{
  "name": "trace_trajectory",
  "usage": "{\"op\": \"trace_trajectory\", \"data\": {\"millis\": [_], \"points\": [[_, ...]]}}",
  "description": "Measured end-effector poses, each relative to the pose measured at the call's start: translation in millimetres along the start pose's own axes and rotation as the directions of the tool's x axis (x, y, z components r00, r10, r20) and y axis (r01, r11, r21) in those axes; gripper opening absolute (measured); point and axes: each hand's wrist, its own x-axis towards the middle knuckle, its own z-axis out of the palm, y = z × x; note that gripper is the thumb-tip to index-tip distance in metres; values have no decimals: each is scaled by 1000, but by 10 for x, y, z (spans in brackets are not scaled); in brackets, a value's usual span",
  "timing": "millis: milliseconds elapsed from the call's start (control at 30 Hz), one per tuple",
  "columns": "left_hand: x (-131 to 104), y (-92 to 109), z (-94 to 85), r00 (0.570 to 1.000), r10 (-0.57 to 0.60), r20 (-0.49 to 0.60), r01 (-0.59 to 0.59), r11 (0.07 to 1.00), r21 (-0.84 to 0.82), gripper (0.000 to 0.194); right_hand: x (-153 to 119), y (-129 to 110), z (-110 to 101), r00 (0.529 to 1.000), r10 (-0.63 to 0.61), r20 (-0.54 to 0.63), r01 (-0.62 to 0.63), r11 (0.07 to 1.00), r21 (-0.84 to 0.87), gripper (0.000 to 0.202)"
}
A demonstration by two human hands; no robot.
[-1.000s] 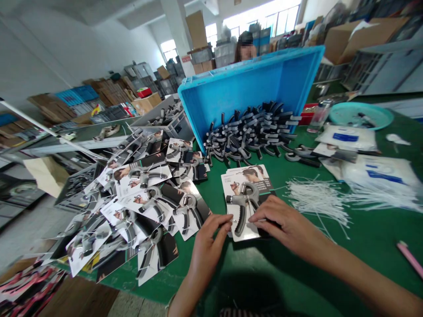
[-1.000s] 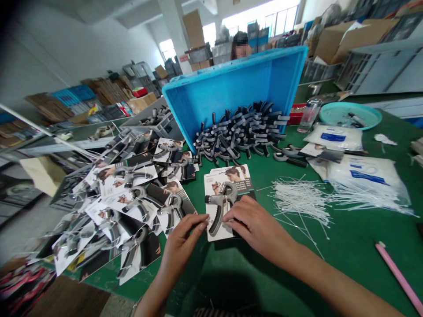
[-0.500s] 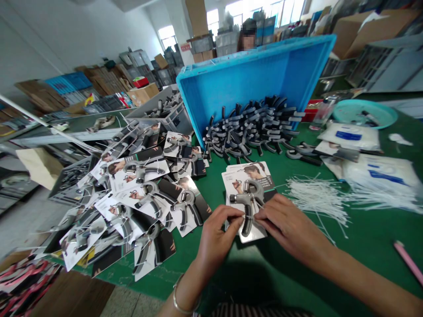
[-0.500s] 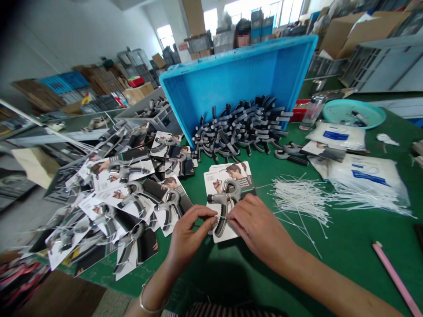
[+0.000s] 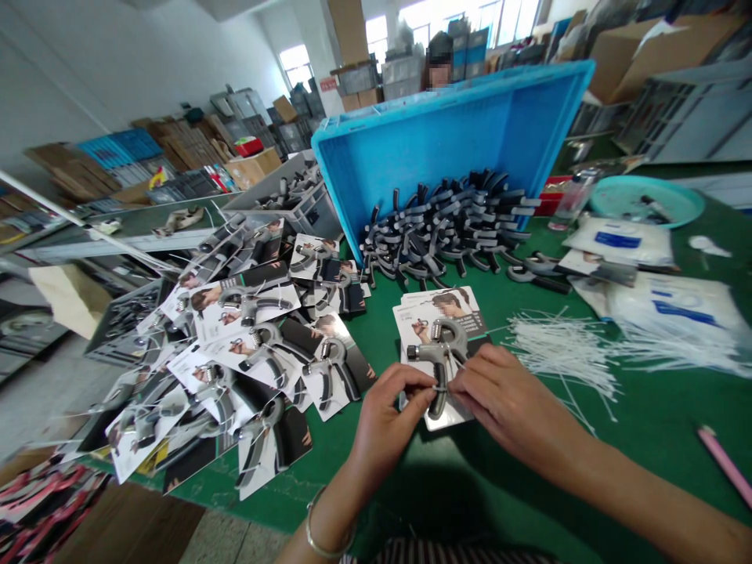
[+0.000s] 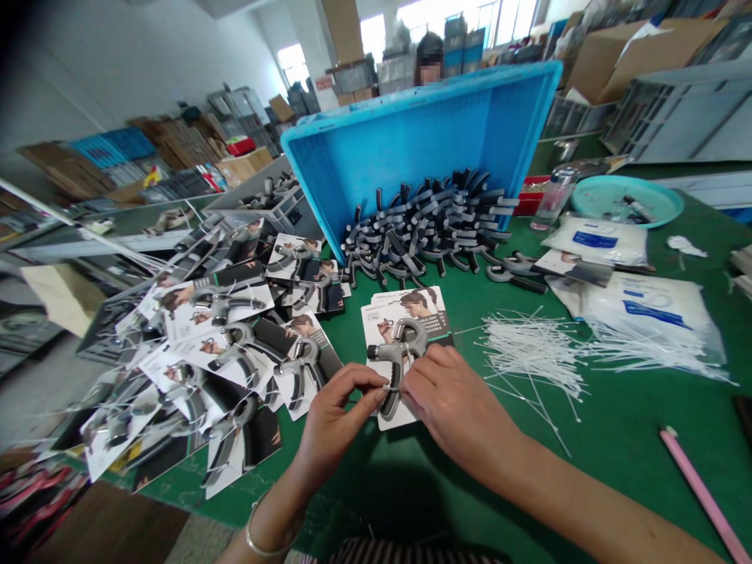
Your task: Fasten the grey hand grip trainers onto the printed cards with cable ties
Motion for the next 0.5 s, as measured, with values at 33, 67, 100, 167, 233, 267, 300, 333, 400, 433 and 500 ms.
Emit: {"op": "trace_trajectory", "data": {"millis": [33,67,100,167,233,267,300,333,400,433,500], "points": [[5,8,5,1000,24,10,-24,1000,9,8,4,-10,-1,1000,-3,0,3,1000,1,24],[11,14,7,999,47,19,-47,999,19,8,7,-16,-1,1000,-5,0,5,1000,5,24],[15,17,5,998,63,22,-63,998,25,8,9,-18,0,1000,-6,1,6,1000,10,24],[18,10,-9,999,51,5,-51,999,12,7,7,-5,4,1000,5,6,-5,1000,16,23],[13,-15,-33,1000,-19,-21,18,999,-40,5,-2,23,11,1000,25,15,-25,1000,10,23],[9,-31,-45,998,-58,-28,56,996,-71,4,-6,38,14,999,32,21,-32,999,4,23],[4,-45,-55,995,-90,-31,86,992,-97,4,-10,51,16,999,35,26,-35,999,-2,23],[-1,-55,-61,994,-109,-30,105,988,-113,4,-11,59,16,999,33,29,-32,999,-6,23],[-3,-57,-61,994,-105,-22,102,988,-115,4,-2,56,12,999,20,31,-20,1000,-7,23],[-1,-47,-55,996,-88,-16,85,991,-104,4,7,45,7,999,14,30,-14,1000,-5,23],[8,-13,-38,999,-36,5,36,997,-74,4,31,14,-4,1000,3,21,-3,1000,2,23]]}}
